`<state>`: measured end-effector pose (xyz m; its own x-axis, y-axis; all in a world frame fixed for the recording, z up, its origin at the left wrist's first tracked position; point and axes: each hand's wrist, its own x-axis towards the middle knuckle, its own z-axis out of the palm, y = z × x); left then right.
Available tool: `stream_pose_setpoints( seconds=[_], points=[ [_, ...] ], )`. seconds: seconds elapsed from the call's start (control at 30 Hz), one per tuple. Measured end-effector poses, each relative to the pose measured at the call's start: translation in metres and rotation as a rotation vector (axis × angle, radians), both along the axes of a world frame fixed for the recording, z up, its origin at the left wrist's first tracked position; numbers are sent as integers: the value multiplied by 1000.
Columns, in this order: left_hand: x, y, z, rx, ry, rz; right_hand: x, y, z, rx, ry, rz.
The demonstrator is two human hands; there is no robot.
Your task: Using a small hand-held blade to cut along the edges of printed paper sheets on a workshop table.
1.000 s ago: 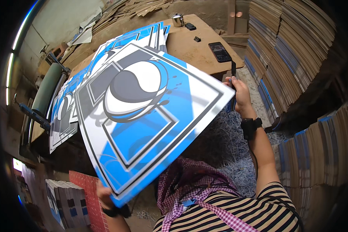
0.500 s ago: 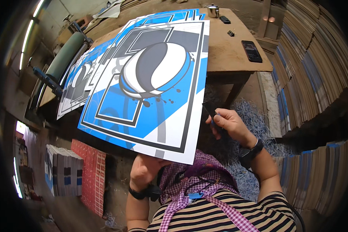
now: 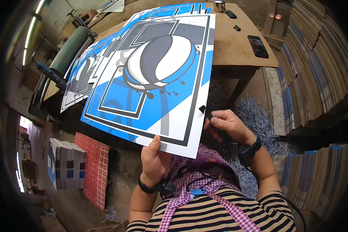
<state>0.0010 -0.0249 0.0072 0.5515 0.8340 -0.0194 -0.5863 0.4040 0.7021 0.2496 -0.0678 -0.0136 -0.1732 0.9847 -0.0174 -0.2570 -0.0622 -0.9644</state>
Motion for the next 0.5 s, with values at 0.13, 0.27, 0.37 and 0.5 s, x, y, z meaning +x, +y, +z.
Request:
stream_pose_setpoints(
  seconds=[0.13, 0.27, 0.37, 0.5],
  points=[
    [0, 0, -1, 3, 18, 17, -8, -9, -1, 6, 5, 97],
    [-1, 1, -4, 9, 18, 33, -22, -23, -3, 73, -67, 235],
    [-1, 2, -5, 33, 19, 46, -37, -33, -11, 295, -233, 273],
    [4, -1, -2, 10, -50, 22, -55, -52, -18, 451, -289, 335]
  ],
)
